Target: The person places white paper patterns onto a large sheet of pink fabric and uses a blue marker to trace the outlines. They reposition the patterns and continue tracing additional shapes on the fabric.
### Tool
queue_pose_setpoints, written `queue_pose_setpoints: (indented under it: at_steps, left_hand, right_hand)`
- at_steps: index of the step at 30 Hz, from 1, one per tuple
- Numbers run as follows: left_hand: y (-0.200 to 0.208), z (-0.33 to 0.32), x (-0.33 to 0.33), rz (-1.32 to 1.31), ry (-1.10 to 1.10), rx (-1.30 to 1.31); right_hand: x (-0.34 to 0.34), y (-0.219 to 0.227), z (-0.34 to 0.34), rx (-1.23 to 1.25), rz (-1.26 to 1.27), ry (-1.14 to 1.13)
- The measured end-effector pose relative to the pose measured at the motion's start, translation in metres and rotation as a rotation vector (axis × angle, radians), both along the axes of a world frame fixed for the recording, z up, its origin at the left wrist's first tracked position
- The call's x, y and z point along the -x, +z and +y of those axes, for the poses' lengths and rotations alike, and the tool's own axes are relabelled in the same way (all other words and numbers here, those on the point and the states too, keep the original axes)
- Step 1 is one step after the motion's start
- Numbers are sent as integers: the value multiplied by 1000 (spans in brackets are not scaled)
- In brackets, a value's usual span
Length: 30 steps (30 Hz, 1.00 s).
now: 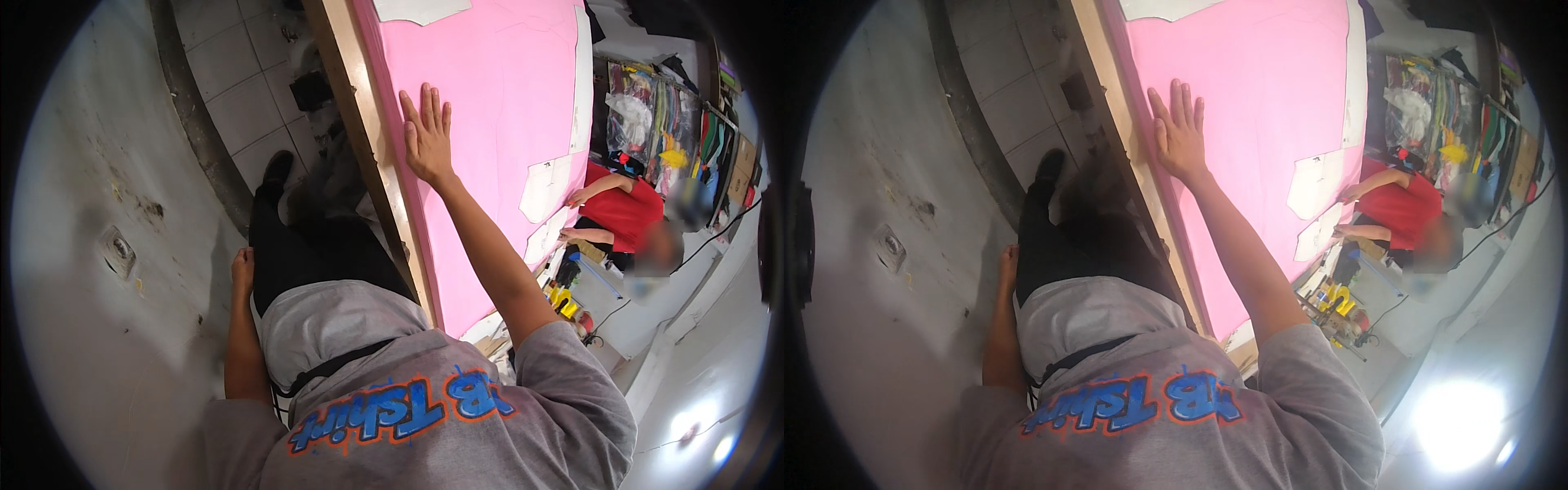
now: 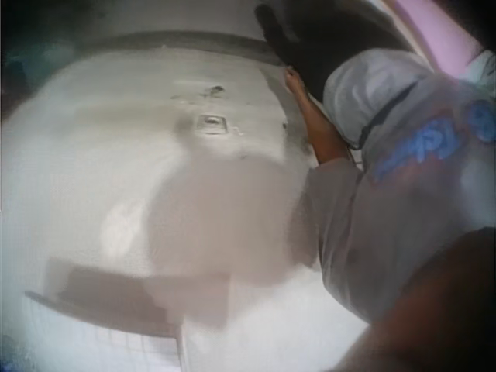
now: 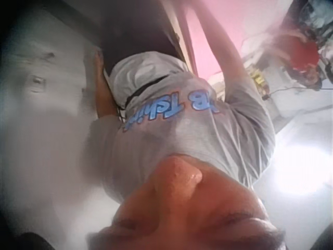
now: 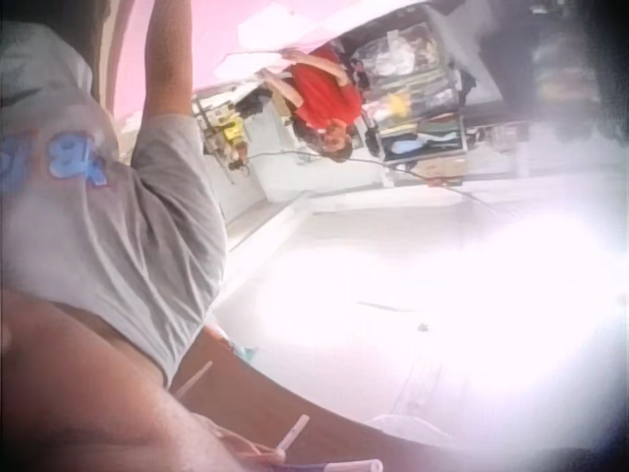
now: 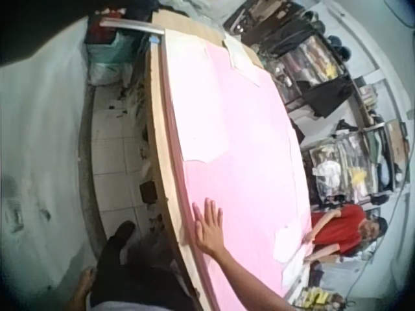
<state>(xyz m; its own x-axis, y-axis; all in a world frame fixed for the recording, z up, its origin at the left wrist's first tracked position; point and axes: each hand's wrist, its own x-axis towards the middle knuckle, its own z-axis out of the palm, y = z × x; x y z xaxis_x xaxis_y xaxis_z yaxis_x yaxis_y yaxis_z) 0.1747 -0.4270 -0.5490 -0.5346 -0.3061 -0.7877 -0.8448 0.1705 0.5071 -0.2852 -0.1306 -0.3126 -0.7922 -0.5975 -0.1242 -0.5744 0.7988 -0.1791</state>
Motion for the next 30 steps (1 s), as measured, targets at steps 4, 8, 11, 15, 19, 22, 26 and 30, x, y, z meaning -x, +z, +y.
queue_pose_setpoints:
  at_steps: [4,8,11,15,19,22,26,30]
  left_hand:
    - [-10,18,-20,10,60,5]
    - [-3,21,-7,64,112,-23]
    - [-10,21,-14,14,14,2]
    - [-27,26,-23,-1,43,37]
    - [-33,31,-29,-11,33,46]
    - [-24,36,-22,-23,46,67]
    - [-18,44,-27,-39,123,57]
    - [-34,50,-38,-41,168,81]
  right_hand:
    - [30,3,3,146,65,3]
    - [59,-7,2,112,140,-88]
    - [57,-16,-2,54,174,-68]
    - [48,-12,-10,25,110,57]
    - [44,-4,-15,-20,67,161]
    - [68,7,-12,-24,108,161]
    - [96,-9,-11,63,159,-17]
    - [80,-28,-39,16,214,-93]
